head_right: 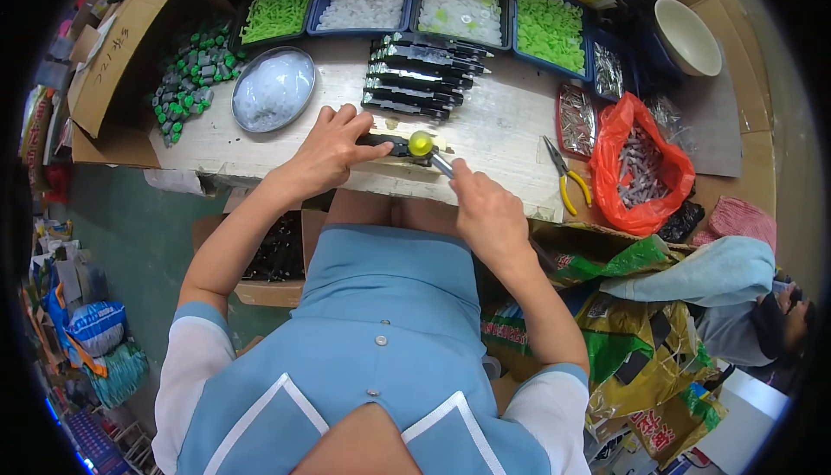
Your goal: Manually assembling small plastic and metal components using pliers and a small hammer at a factory workbench.
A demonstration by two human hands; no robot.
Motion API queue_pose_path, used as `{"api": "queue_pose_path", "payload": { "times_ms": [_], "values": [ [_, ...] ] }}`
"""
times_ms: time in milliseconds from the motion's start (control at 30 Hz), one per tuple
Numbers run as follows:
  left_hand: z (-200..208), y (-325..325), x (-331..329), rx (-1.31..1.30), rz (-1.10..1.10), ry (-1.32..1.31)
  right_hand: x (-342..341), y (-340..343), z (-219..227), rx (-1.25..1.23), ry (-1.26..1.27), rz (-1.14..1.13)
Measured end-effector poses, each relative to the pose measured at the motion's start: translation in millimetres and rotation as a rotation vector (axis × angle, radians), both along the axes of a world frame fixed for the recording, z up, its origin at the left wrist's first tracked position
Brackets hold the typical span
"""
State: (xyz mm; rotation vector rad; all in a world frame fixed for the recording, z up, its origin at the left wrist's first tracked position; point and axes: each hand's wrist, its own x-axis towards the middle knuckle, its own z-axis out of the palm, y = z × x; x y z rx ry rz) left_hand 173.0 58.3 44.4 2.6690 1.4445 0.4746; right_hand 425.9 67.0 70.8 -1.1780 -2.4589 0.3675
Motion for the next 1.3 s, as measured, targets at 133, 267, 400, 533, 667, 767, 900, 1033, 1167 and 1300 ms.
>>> {"api": "queue_pose_path", "payload": {
  "times_ms": [133, 267, 400, 533, 667, 767, 900, 1033, 1167, 1300],
  "values": [
    [2.1, 0.7, -0.3, -0.019, -0.014, 0.030, -6.9, -1.7, 13.3, -0.050, -0.165, -0.023],
    [2.6, 0.9, 1.4, 0.011, -0.035, 0.047, -9.0, -7.4, 18.8, 0.086, -0.098, -0.024],
    [2.8, 0.2, 2.6, -0.007, -0.036, 0.054, -9.4, 1.7, 9.1, 0.042, -0.315, -0.018],
    [5.9, 0.3, 4.2, -0.046, -0.001, 0.134, -8.1, -5.8, 12.4, 0.137, -0.184, -0.025],
    [2.8, -2.2, 5.5, -0.079, -0.006, 0.092, -12.2, -2.7, 1.0, 0.096, -0.297, -0.022],
    [4.5, 9.0, -0.3, -0.201, 0.044, -0.045, -14.4, 3.2, 6.3, 0.073, -0.332, -0.008],
    [1.7, 19.8, -5.6, -0.324, 0.141, -0.353, -17.9, 0.5, 6.5, 0.112, -0.045, 0.011],
    [1.0, 18.0, -3.0, -0.309, 0.222, -0.449, -34.8, -5.4, 3.4, 0.112, 0.140, 0.101],
    [2.9, 7.8, 1.7, -0.357, 0.340, -0.487, -37.3, 7.5, 1.9, -0.057, -0.018, 0.097],
    [-3.7, -1.3, 5.3, -0.228, 0.336, -0.593, -50.0, 16.7, 6.7, -0.113, 0.027, -0.028]
  ]
}}
